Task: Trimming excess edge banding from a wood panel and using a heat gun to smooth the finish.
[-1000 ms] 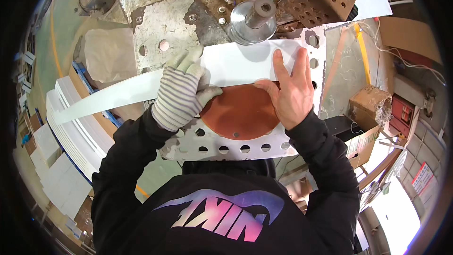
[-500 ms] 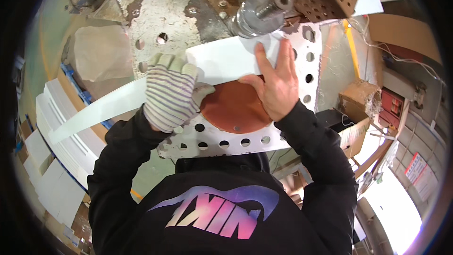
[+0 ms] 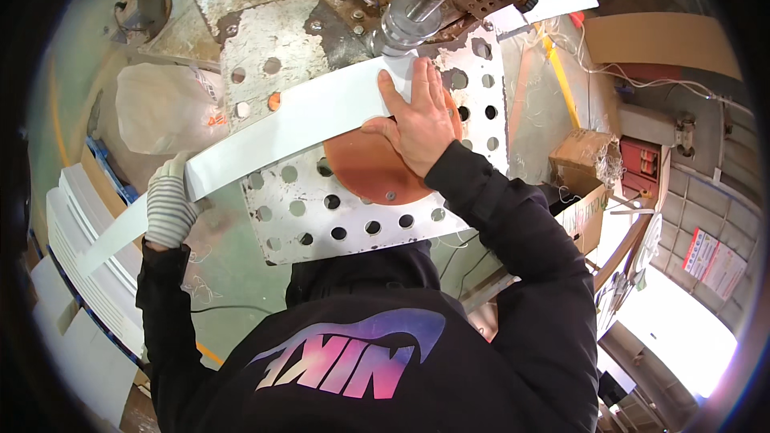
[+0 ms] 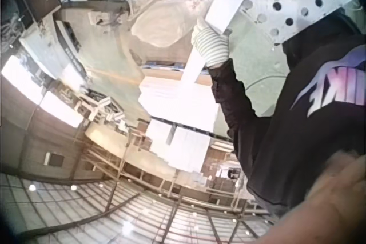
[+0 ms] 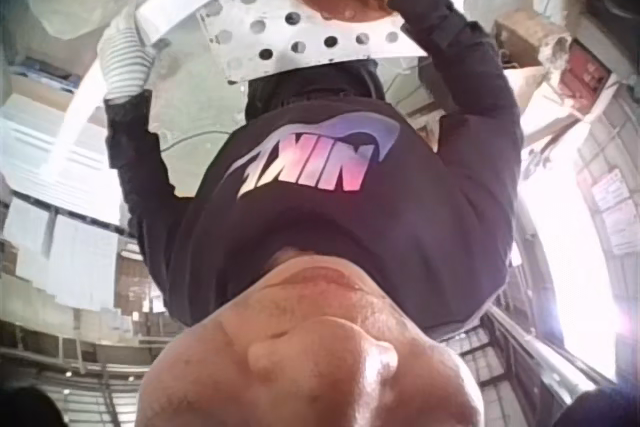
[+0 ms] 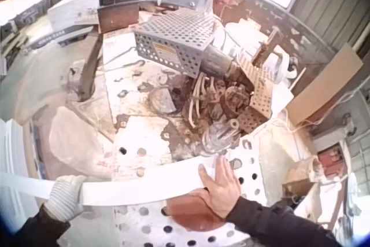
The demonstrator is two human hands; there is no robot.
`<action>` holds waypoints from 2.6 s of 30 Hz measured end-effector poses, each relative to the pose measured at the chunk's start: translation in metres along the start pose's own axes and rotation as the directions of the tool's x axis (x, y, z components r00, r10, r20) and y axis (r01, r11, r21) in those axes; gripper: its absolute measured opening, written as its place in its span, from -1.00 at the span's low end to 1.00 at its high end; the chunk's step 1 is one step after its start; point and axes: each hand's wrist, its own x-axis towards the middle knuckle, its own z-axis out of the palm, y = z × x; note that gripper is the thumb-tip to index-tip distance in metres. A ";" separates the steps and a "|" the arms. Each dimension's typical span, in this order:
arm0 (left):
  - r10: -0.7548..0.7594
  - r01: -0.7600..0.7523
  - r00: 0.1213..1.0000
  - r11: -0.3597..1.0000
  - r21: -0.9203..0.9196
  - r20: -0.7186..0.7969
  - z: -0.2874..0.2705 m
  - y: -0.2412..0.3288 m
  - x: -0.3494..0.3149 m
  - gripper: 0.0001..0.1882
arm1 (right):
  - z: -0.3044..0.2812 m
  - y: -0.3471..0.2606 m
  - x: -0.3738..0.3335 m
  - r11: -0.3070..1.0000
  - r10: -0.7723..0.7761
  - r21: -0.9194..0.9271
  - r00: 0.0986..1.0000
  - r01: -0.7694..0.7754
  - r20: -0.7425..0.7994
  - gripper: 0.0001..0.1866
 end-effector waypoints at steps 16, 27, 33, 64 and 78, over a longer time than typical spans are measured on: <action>-0.436 0.363 0.900 0.779 -0.511 -0.026 0.102 0.082 -0.312 -0.48 | -0.061 -0.085 -0.064 -0.392 -0.090 0.904 0.985 -0.170 0.147 0.22; -0.497 0.246 0.799 0.783 -0.571 -0.337 0.146 0.251 -0.396 -0.33 | -0.138 -0.215 -0.111 -0.443 -0.390 0.886 0.919 -0.136 -0.053 0.17; -0.815 0.259 0.303 0.570 -0.780 -0.495 0.157 0.264 -0.442 -0.58 | -0.136 -0.332 -0.118 -0.443 -0.563 0.895 0.795 -0.058 -0.227 -0.07; -0.961 -0.245 0.143 -0.266 -0.932 0.236 0.095 0.164 -0.720 -0.19 | -0.066 -0.872 -0.232 0.124 -0.955 0.218 -0.176 -0.968 -0.239 -0.01; -0.967 -0.293 -0.155 -0.151 -0.944 0.203 0.137 0.193 -0.684 -0.39 | -0.066 -0.872 -0.245 0.428 -0.823 0.116 -0.440 -0.896 -0.360 0.02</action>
